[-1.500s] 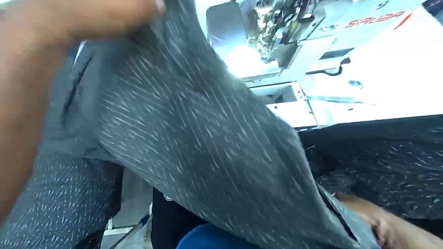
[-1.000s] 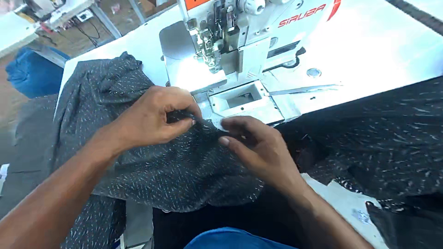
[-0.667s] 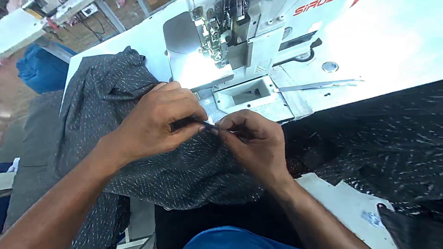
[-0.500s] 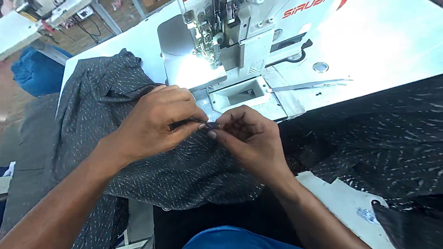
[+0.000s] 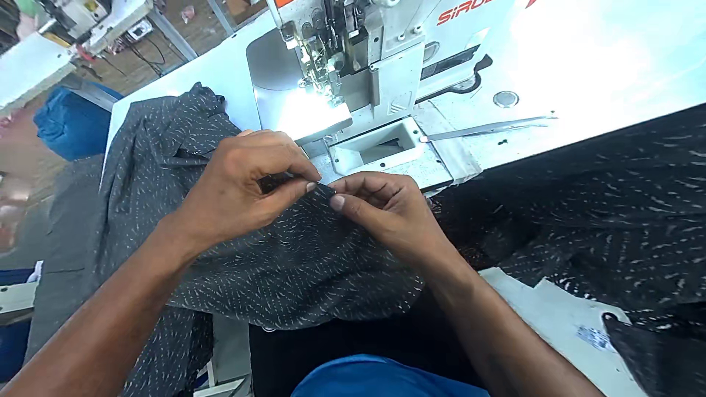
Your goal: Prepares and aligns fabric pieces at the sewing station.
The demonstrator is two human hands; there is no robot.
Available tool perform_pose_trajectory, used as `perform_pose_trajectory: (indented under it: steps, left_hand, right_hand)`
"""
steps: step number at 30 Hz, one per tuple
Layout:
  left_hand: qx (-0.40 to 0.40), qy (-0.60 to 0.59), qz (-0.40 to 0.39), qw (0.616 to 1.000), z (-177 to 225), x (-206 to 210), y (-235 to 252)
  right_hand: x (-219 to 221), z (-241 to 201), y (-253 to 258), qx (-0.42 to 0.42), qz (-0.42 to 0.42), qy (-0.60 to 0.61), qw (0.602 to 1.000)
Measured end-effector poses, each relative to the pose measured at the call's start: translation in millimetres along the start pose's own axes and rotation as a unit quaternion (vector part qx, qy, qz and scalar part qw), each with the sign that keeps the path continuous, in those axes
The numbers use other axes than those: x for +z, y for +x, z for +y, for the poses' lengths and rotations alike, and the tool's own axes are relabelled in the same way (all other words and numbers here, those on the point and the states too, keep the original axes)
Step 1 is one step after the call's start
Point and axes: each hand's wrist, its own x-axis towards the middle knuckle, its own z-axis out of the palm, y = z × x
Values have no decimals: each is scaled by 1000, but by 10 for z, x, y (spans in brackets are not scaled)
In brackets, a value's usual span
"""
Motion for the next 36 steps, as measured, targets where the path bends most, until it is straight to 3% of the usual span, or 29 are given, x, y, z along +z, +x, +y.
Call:
perform_pose_trajectory:
  steps: [9, 11, 13, 16, 19, 21, 23, 26, 28, 31, 34, 36]
  left_hand:
    - [-78, -57, -69, 993, 123, -65, 64]
    - [-77, -52, -62, 994, 171, -106, 85]
    - [-71, -27, -52, 996, 150, -159, 120]
    - [-69, -19, -36, 997, 126, -211, 180]
    - [-57, 1, -30, 998, 112, -256, 329]
    - [-52, 32, -18, 998, 5, -302, 491]
    - [-73, 46, -13, 996, -195, -322, 623]
    - [-117, -29, 16, 993, -538, -167, 660]
    - [-123, -56, 74, 988, -663, -26, 607]
    - [-77, 25, 131, 988, -671, 79, 509]
    - [-17, 140, 103, 985, -519, 126, 436]
    - [-27, 170, 71, 982, -367, 199, 355]
  right_hand:
    - [60, -82, -36, -45, 14, -19, 999]
    - [34, -158, -137, -77, 34, -151, 985]
    - [-4, -281, -208, -164, 83, -300, 936]
    - [-53, -422, -104, -227, 83, -327, 914]
    - [-204, -230, 273, -122, -38, -255, 958]
    - [-231, -154, 477, -36, -98, -132, 986]
    - [-203, -163, 538, 36, -73, -62, 995]
    - [-200, -129, 507, 93, 9, -54, 994]
    - [-229, -91, 474, 101, 30, -53, 993]
    - [-252, -66, 460, 91, 31, -54, 994]
    - [-246, -54, 487, 58, 44, -83, 994]
    - [-245, -82, 478, 47, 58, -84, 994]
